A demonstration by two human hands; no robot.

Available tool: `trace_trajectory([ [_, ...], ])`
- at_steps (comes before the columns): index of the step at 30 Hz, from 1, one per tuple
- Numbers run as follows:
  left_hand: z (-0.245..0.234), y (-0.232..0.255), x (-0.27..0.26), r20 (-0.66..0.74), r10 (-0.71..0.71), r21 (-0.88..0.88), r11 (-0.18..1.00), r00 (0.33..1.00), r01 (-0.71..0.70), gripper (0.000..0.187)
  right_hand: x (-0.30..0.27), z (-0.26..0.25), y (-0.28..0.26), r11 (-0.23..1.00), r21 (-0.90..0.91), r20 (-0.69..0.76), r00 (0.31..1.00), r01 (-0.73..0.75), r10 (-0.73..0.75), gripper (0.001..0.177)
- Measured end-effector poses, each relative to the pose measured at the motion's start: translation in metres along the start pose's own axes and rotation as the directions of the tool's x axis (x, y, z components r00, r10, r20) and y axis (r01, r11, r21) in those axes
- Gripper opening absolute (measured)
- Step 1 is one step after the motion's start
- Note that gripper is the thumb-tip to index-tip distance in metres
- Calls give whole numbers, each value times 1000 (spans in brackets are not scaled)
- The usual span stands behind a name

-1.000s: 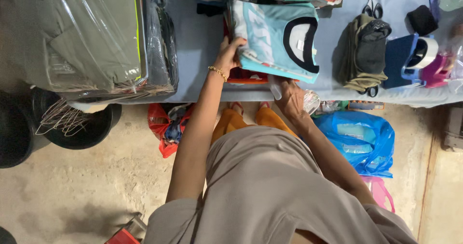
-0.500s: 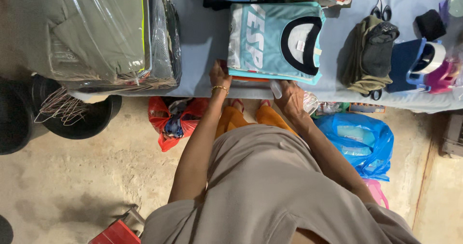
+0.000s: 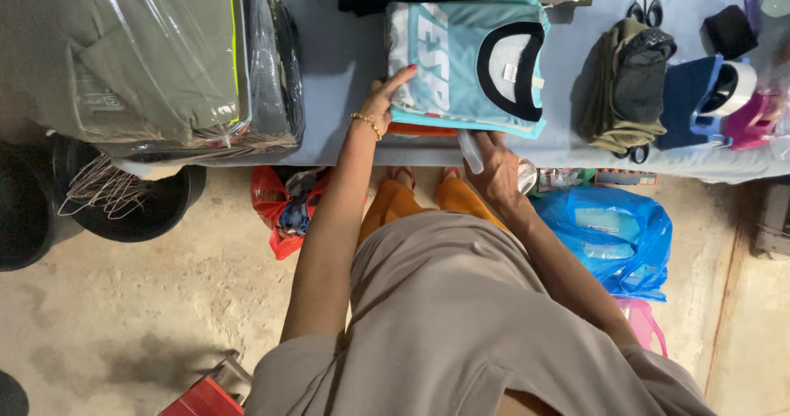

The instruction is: The person sorts and organizes stacks of folded clothes and towels on a surface, spraying some items with a liquid from a bottle by hand.

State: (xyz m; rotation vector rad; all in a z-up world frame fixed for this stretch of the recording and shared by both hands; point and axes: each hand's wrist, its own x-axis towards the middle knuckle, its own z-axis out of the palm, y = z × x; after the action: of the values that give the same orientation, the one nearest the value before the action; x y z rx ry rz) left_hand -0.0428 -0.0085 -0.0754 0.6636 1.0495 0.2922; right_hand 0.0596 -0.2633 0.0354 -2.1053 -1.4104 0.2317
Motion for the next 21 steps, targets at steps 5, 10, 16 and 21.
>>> trace_trajectory([
  [5, 53, 31, -8, 160, 36, -18, 999, 986, -33, 55, -12, -6, -20, 964, 30, 62, 963, 263, -264, 54],
  [10, 89, 61, -31, 208, 74, 90, 992, 975, -94, 38, 0, 8, -13, 987, -92, 34, 991, 134, -131, 60],
  [16, 64, 49, -37, 254, 108, 94, 986, 961, -135, 53, -2, 21, 27, 984, -159, -74, 994, 74, -87, 45],
  [21, -3, -2, -3, 97, 143, -103, 986, 985, -133, 67, -10, 53, 63, 988, -154, 29, 999, -21, 25, 31],
])
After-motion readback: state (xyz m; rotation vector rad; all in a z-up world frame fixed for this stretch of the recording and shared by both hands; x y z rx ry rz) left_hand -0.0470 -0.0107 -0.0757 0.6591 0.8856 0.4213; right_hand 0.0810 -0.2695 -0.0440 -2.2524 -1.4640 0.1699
